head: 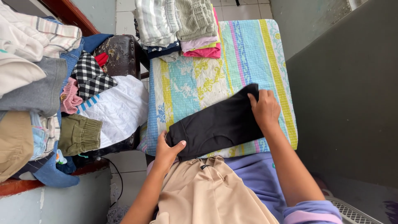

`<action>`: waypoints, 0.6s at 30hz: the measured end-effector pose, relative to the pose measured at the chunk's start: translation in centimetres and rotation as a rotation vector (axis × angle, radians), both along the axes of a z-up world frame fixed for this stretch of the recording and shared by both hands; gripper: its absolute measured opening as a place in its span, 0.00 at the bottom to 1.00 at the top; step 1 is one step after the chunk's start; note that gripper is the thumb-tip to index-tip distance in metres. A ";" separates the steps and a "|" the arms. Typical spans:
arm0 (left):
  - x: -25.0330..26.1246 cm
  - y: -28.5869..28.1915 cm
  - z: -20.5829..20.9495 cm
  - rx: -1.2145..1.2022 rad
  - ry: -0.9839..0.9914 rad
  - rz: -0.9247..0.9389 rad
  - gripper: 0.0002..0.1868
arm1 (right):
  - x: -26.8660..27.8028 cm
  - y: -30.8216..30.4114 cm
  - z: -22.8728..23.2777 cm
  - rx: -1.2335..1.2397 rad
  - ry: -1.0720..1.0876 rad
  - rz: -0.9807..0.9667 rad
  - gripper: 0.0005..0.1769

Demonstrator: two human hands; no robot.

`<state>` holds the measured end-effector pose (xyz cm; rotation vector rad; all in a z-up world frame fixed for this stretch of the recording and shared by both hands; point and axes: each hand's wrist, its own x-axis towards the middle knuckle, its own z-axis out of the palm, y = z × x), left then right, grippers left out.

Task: The person is folding various items of laundry, including shirts and shorts, on a small table and stacking them neatly.

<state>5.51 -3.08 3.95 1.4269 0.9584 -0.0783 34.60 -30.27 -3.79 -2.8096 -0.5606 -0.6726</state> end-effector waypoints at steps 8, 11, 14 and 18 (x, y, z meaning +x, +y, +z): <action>-0.3 -6.0 1.1 -0.567 -0.140 0.455 0.34 | 5.3 6.1 4.9 -0.098 -0.322 0.258 0.35; -0.9 -6.1 -0.2 -0.608 -0.125 0.487 0.35 | 2.4 6.8 1.8 -0.277 -0.257 0.307 0.33; -0.8 -6.2 0.2 -0.615 -0.122 0.498 0.34 | 1.8 6.1 -1.8 -0.242 -0.136 0.332 0.29; -0.8 -6.6 1.5 -0.661 -0.147 0.521 0.33 | -2.0 5.4 2.4 -0.105 -0.008 0.455 0.32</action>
